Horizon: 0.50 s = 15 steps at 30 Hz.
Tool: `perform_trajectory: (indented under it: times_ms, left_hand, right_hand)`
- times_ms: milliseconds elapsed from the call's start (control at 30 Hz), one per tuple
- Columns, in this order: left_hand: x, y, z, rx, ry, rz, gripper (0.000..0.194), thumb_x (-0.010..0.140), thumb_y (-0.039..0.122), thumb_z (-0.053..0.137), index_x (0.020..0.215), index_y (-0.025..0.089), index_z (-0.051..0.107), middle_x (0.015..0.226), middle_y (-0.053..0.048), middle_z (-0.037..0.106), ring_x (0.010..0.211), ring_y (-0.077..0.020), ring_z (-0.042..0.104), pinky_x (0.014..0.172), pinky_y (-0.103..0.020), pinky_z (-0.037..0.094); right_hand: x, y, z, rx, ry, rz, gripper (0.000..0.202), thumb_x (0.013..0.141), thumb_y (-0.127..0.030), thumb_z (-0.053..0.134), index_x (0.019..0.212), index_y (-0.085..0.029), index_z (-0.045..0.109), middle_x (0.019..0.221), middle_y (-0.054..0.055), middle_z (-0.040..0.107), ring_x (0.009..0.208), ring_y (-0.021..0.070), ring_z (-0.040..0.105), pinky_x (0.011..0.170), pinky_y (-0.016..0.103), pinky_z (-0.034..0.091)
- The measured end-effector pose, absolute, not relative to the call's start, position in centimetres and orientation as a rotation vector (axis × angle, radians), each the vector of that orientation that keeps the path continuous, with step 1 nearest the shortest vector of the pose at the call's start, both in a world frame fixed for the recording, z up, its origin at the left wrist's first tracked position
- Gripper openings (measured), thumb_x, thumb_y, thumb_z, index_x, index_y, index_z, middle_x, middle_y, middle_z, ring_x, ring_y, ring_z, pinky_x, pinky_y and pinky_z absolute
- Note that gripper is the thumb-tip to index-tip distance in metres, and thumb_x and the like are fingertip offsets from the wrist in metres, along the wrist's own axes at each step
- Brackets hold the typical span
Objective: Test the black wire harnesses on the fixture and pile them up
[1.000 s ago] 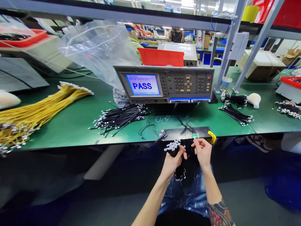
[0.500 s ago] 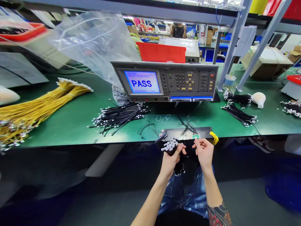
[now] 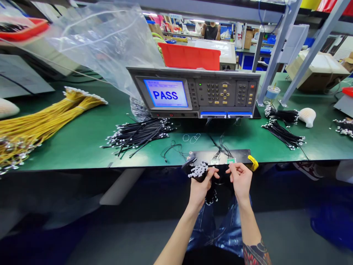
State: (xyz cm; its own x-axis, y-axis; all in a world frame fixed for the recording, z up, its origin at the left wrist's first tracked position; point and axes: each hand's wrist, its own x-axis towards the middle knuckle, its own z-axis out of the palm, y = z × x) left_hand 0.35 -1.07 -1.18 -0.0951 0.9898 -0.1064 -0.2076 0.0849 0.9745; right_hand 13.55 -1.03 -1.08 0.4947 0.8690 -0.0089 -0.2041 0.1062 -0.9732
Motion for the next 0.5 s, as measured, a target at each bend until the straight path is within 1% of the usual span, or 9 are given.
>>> perform_trajectory:
  times_ms: [167, 333, 500]
  left_hand:
    - [0.8, -0.7, -1.2, 0.943, 1.187, 1.339, 0.037, 0.080, 0.054, 0.077, 0.077, 0.018, 0.078, 0.069, -0.008, 0.077, 0.061, -0.0193, 0.067, 0.055, -0.028, 0.050]
    - [1.2, -0.4, -1.4, 0.952, 1.227, 1.362, 0.037, 0.081, 0.054, 0.076, 0.074, 0.018, 0.077, 0.067, -0.007, 0.077, 0.064, -0.0211, 0.071, 0.059, -0.029, 0.054]
    - [1.9, -0.4, -1.8, 0.954, 1.280, 1.437, 0.037, 0.082, 0.054, 0.076, 0.069, 0.019, 0.076, 0.067, -0.007, 0.077, 0.067, -0.0230, 0.073, 0.063, -0.032, 0.057]
  right_hand:
    - [13.6, -1.0, -1.3, -1.191, -0.707, 0.884, 0.034, 0.074, -0.047, 0.083, 0.069, -0.015, 0.071, 0.058, 0.005, 0.071, 0.035, 0.0064, 0.040, 0.036, 0.022, 0.028]
    - [13.7, -1.1, -1.3, -1.197, -0.715, 0.892, 0.034, 0.074, -0.047, 0.083, 0.069, -0.015, 0.072, 0.059, 0.005, 0.071, 0.035, 0.0062, 0.040, 0.036, 0.021, 0.028]
    - [14.2, -1.1, -2.0, -1.216, -0.756, 0.917, 0.035, 0.076, -0.050, 0.083, 0.074, -0.016, 0.074, 0.062, 0.006, 0.073, 0.035, 0.0074, 0.043, 0.036, 0.022, 0.031]
